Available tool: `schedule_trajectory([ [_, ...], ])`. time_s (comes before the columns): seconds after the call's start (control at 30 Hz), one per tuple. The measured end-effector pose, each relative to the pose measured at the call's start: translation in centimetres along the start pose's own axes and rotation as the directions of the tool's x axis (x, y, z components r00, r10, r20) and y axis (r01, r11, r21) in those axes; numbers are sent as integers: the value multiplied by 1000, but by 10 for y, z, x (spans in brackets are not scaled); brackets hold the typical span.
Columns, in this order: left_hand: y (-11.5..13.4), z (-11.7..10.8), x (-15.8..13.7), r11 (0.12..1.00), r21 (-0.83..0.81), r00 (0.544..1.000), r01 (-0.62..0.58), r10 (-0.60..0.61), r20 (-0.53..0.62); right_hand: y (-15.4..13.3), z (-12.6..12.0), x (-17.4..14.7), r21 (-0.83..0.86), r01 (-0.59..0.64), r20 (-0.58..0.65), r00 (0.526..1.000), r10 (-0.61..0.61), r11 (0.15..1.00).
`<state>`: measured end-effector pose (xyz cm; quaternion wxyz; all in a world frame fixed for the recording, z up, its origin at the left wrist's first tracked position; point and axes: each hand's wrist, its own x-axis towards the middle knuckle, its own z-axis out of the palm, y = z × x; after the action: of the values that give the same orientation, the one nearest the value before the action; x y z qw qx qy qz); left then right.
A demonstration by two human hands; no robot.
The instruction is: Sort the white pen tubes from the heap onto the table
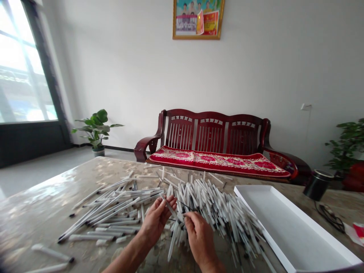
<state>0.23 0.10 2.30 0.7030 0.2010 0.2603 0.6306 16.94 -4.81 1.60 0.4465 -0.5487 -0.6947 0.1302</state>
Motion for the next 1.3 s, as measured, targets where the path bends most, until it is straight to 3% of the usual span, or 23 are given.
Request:
schedule_trajectory([
  [0.17,-11,-3,-1,999,-16,999,32,-32,36,-9,3,-2,9,-31,81,996,30,999],
  [0.4,-8,2,-8,985,170,997,14,-27,74,14,14,-2,10,-140,33,990,140,990],
  [0.6,-15,3,-8,974,228,1000,-11,15,-17,17,10,-2,-103,-82,-92,993,72,991],
  [0.77,-19,2,-7,980,198,996,7,11,-91,16,3,3,-22,0,-121,993,-3,1000],
  [0.9,-19,1,-8,984,178,998,-7,17,-54,15,1,4,78,-94,-115,988,103,992],
  [1.03,-21,0,-9,984,176,1000,-15,18,-18,15,5,1,47,-192,-90,977,195,980],
  [1.2,-25,0,-9,984,176,998,-32,40,-42,17,4,2,-45,-82,-105,992,77,996],
  [1.3,-25,-1,-8,987,162,998,-19,29,-64,14,2,4,-3,-18,-143,990,18,1000],
])
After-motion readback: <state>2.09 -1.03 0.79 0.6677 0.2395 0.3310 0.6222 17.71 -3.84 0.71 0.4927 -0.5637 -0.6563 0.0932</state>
